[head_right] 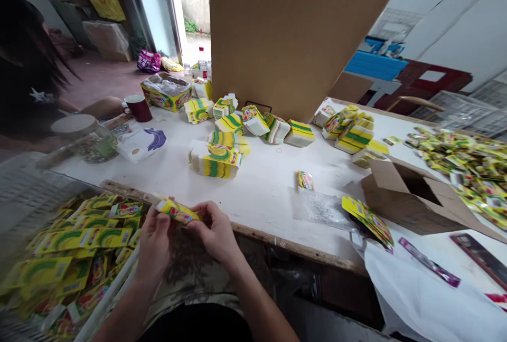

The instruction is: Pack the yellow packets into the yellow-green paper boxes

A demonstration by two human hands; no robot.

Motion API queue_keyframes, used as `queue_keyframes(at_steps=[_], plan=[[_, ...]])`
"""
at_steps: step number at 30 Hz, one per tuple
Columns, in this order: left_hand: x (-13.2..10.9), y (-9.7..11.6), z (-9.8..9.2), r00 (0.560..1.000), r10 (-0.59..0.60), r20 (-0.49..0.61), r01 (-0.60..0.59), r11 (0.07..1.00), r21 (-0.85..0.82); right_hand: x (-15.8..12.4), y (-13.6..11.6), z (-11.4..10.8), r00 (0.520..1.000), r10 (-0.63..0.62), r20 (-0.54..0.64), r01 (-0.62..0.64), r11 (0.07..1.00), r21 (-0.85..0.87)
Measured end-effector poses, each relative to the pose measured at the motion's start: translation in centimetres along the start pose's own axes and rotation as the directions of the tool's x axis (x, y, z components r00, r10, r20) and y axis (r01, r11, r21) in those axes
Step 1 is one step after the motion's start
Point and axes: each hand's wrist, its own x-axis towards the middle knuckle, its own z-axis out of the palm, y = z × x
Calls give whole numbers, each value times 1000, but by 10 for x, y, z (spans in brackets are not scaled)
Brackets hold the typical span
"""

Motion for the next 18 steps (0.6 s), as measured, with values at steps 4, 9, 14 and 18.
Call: queue_keyframes(at_steps=[4,9,14,18], plan=[[5,1,-9,999,-30,38,28,998,64,3,-10,-20,987,-144,-72,119,954,-276],[22,35,-30,937,13,349,-45,996,83,1,-23,-43,906,-423,27,356,724,-591],[24,52,-27,802,-95,590,-278,815,508,-10,-32,-37,814,-454,362,564,472,-678],[10,37,-8,810,-89,579,-387,661,643,-18,-32,-29,869,-494,34,415,689,-594]])
